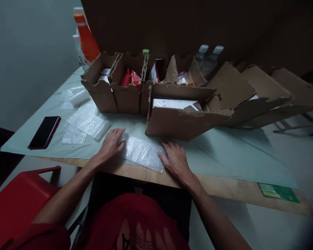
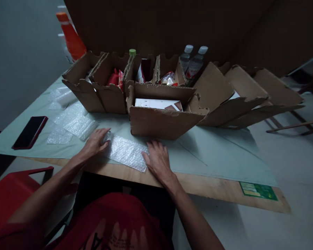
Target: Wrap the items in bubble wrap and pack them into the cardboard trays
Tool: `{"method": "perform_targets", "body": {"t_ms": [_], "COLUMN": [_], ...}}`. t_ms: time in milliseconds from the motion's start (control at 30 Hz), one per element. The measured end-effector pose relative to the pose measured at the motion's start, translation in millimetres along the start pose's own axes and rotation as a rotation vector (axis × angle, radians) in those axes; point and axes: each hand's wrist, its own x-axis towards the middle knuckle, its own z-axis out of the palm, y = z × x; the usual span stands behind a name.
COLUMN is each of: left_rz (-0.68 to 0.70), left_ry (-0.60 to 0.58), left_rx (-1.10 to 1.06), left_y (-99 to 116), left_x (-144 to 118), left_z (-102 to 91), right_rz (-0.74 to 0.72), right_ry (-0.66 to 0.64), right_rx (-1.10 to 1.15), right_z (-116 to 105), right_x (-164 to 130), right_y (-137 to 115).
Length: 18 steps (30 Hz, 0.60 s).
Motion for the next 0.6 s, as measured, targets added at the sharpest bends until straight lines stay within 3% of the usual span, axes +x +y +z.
{"method": "perform_targets", "body": {"t_ms": [100,167,233,300,400,467,533,600], "left_rz": [-0.035,-0.021,0.036,0.121,0.247,0.33,0.375,0.33], "left_ry": [-0.111,-0.117,-0.008,0.202,0.436,0.399,0.245,0.1], "left_rx": [-0.014,-0.047,-0.12,-0.196,-0.196,-0.149,-0.122,-0.126], "left_y": [0,5,14,27,43,44,36,24], "left_x": [13,14,11,6,-5,-18,-35,-52], "left_z": [-1.9,-8.3,-19.4,-32.3,-44.1,-41.9,-34.0,-26.1], "right_rz": [0.016,0.008,-0.014,-0.089,-0.235,-0.297,-0.326,-0.313], "right_ry": [-0.014,0.021,0.123,0.291,0.491,0.461,0.31,0.154], "right_rx": [0.089,0.207,0.305,0.345,0.263,0.175,0.12,0.113], "right_z": [3,-3,-17,-34,-52,-53,-46,-36], "right_x": [8,7,5,3,-3,-12,-27,-45], "right_y": [-4,-6,-8,-11,-11,-6,3,14]}}
